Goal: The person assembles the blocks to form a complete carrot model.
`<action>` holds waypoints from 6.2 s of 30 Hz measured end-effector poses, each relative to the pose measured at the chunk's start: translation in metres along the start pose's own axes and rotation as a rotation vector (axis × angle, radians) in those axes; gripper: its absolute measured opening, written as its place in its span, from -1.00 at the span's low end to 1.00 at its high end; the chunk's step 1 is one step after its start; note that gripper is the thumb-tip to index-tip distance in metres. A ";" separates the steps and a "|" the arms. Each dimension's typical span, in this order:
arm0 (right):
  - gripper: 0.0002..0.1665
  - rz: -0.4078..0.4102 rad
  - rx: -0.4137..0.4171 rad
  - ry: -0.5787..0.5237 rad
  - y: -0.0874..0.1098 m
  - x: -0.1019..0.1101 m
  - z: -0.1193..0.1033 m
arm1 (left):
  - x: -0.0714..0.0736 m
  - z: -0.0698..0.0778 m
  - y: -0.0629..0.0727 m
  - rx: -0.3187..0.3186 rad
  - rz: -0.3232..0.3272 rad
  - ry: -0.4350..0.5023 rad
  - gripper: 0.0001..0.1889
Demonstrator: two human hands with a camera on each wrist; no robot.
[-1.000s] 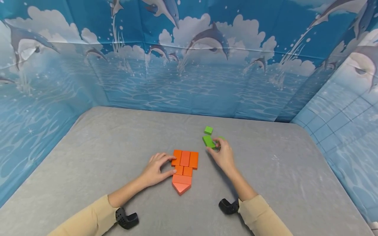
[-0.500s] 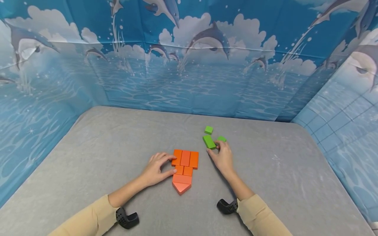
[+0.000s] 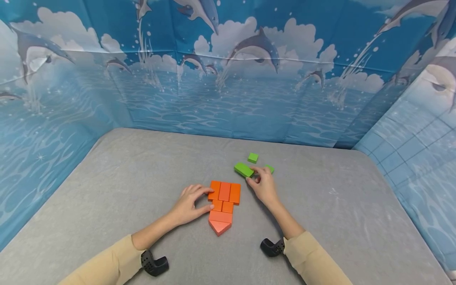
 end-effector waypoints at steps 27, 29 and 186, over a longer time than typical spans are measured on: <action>-0.64 -0.403 0.101 -0.081 -0.027 -0.039 -0.019 | -0.002 -0.003 0.000 0.012 -0.014 -0.008 -0.53; -0.65 -0.396 0.085 -0.074 -0.028 -0.040 -0.018 | -0.002 -0.003 0.000 0.011 -0.011 -0.006 -0.53; -0.44 -0.258 -0.134 -0.021 -0.069 0.003 0.051 | -0.002 -0.001 0.000 0.004 -0.002 0.015 -0.53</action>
Point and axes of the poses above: each hand's wrist, its own y-axis away from the middle knuckle, its own x-axis out of the back of the hand, z = x × y, the point moved 8 cm from there along -y, towards the middle knuckle, and after that the axes turned 2 degrees about -y, right-handed, at the moved point
